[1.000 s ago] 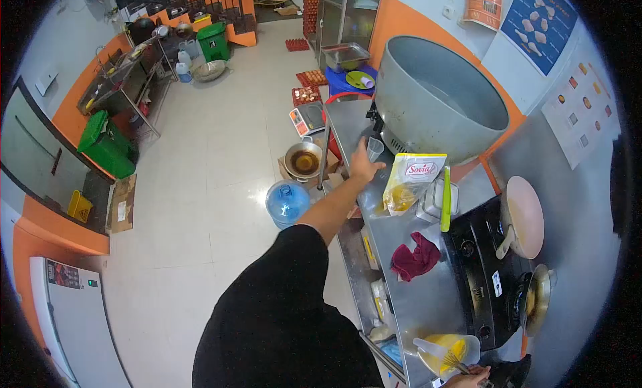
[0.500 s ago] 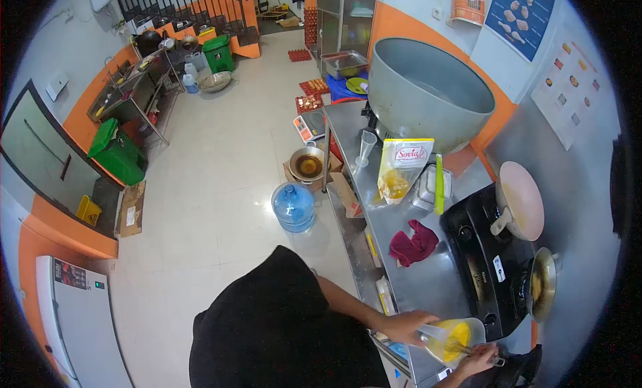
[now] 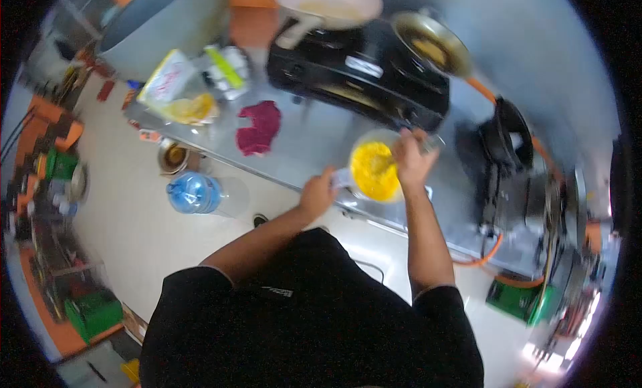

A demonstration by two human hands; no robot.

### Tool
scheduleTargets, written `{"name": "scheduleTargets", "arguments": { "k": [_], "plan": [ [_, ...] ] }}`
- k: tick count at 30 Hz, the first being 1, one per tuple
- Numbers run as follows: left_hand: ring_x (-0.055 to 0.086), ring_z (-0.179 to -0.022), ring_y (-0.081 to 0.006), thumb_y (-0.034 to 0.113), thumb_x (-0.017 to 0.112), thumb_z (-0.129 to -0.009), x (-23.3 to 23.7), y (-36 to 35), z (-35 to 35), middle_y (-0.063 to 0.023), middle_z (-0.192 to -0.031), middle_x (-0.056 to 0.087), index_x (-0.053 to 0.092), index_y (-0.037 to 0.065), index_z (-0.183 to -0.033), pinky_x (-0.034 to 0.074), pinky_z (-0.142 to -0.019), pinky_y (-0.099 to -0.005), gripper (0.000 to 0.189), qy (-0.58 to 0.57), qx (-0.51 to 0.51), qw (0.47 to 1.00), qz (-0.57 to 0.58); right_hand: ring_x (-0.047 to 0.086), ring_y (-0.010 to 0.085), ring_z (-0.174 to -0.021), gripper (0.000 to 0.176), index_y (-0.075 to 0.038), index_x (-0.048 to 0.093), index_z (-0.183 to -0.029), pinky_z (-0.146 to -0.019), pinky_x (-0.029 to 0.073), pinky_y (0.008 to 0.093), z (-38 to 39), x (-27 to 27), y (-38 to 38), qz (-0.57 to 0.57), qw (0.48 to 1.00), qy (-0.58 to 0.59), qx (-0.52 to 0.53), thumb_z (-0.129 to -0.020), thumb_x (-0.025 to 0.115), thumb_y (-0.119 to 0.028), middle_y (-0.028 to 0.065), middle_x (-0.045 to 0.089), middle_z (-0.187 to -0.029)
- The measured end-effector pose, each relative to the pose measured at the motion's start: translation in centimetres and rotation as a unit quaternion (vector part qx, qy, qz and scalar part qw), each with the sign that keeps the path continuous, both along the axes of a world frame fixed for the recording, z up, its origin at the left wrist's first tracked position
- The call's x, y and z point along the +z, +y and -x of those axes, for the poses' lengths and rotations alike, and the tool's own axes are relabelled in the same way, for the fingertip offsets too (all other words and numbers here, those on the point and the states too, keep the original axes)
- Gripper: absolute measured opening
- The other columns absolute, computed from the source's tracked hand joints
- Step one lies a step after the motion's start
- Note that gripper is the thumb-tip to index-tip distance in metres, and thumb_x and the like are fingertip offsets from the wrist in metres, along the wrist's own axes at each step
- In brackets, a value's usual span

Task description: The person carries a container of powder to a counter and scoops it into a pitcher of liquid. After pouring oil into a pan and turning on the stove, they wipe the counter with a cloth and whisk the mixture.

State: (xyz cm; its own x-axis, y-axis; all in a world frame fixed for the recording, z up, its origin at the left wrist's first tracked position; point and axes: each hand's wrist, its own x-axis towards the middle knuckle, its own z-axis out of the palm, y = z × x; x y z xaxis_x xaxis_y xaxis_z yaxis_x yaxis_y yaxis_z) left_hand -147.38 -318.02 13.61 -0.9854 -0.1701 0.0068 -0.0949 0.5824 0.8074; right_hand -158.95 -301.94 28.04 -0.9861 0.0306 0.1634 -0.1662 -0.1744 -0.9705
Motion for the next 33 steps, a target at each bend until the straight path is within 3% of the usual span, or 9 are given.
{"name": "scheduleTargets", "arguments": {
  "k": [7,11,17,20,23,26,28,31,33],
  "plan": [
    [0.061,-0.072,-0.0427,0.009,0.065,-0.078,0.5,0.8,-0.1,-0.0206,-0.073,0.062,0.047,0.004,-0.109,0.049,-0.064,-0.0499,0.036,0.025,0.031,0.999,0.003,0.041,0.0082,-0.041,0.03,-0.009,0.042,-0.058,-0.039,0.03,0.0252,0.3,0.2,1.2,0.129,0.988,0.003,0.08,-0.083,0.058,-0.004,-0.0002,0.042,-0.05],
    [0.061,-0.07,-0.0427,0.009,0.067,-0.077,1.8,0.9,-0.4,-0.0189,-0.072,0.061,0.047,0.004,-0.103,0.049,-0.062,-0.0474,0.033,0.047,0.022,0.998,-0.048,0.036,0.0096,-0.039,0.032,-0.009,0.037,-0.058,-0.038,0.028,0.0272,-0.4,1.1,2.1,0.068,0.992,-0.035,0.105,-0.084,0.055,-0.002,0.0001,0.037,-0.049],
    [0.067,-0.076,-0.0232,0.008,0.075,-0.074,7.9,1.3,-0.2,-0.0102,-0.079,0.066,0.049,0.003,-0.101,0.052,-0.066,-0.0342,0.038,0.183,-0.032,0.982,-0.024,0.031,0.0099,-0.04,0.033,-0.01,0.034,-0.059,-0.04,0.026,0.0267,-1.9,5.8,3.0,0.181,0.976,0.029,0.115,-0.085,0.053,-0.003,-0.0005,0.033,-0.049],
    [0.065,-0.066,-0.0255,0.02,0.082,-0.07,8.3,0.9,0.3,-0.0133,-0.076,0.066,0.052,0.002,-0.101,0.05,-0.062,-0.0333,0.047,0.02,-0.062,0.993,-0.103,0.03,0.0097,-0.041,0.033,-0.01,0.033,-0.059,-0.041,0.026,0.026,-2.3,7.7,3.6,0.18,0.964,0.097,0.172,-0.085,0.053,-0.004,-0.0006,0.033,-0.05],
    [0.067,-0.072,-0.0147,0.004,0.078,-0.07,6.7,0.5,0.8,-0.0084,-0.08,0.07,0.058,0.001,-0.102,0.053,-0.066,-0.0293,0.038,0.0,-0.087,0.989,-0.119,0.03,0.0091,-0.042,0.032,-0.01,0.036,-0.059,-0.041,0.026,0.0262,-1.5,6.1,1.9,0.21,0.967,0.047,0.136,-0.085,0.055,-0.005,-0.0006,0.034,-0.049],
    [0.063,-0.061,-0.0154,0.021,0.085,-0.067,6.1,0.7,0.9,-0.0107,-0.073,0.068,0.063,0.001,-0.1,0.049,-0.058,-0.0298,0.045,-0.001,-0.068,0.98,-0.187,0.034,0.0082,-0.042,0.03,-0.008,0.041,-0.06,-0.041,0.027,0.0264,-0.2,2.0,1.5,0.063,0.995,0.016,0.07,-0.083,0.059,-0.004,-0.0001,0.038,-0.05],
    [0.063,-0.059,-0.0152,0.021,0.085,-0.066,6.2,1.2,0.7,-0.0102,-0.072,0.068,0.064,0.001,-0.1,0.049,-0.057,-0.0296,0.045,0.026,-0.058,0.982,-0.176,0.039,0.0083,-0.042,0.03,-0.007,0.042,-0.059,-0.039,0.028,0.0264,0.3,0.6,2.3,-0.016,0.998,0.01,0.052,-0.083,0.059,-0.006,0.0001,0.042,-0.051],
    [0.063,-0.059,-0.0152,0.019,0.085,-0.066,5.2,1.1,0.7,-0.0107,-0.072,0.069,0.064,0.001,-0.099,0.048,-0.057,-0.0299,0.043,0.055,-0.052,0.983,-0.167,0.042,0.0081,-0.042,0.031,-0.006,0.043,-0.057,-0.039,0.028,0.0261,-0.1,0.0,2.2,0.141,0.982,-0.064,0.111,-0.084,0.058,-0.007,0.0001,0.044,-0.05],
    [0.063,-0.061,-0.0146,0.02,0.085,-0.066,4.9,1.3,0.9,-0.0109,-0.074,0.069,0.064,0.001,-0.098,0.049,-0.058,-0.03,0.043,0.048,-0.053,0.982,-0.176,0.041,0.0081,-0.042,0.03,-0.007,0.043,-0.057,-0.039,0.028,0.0261,0.2,0.5,2.6,0.094,0.99,-0.036,0.095,-0.084,0.057,-0.007,0.0001,0.044,-0.051]
  ]
}}
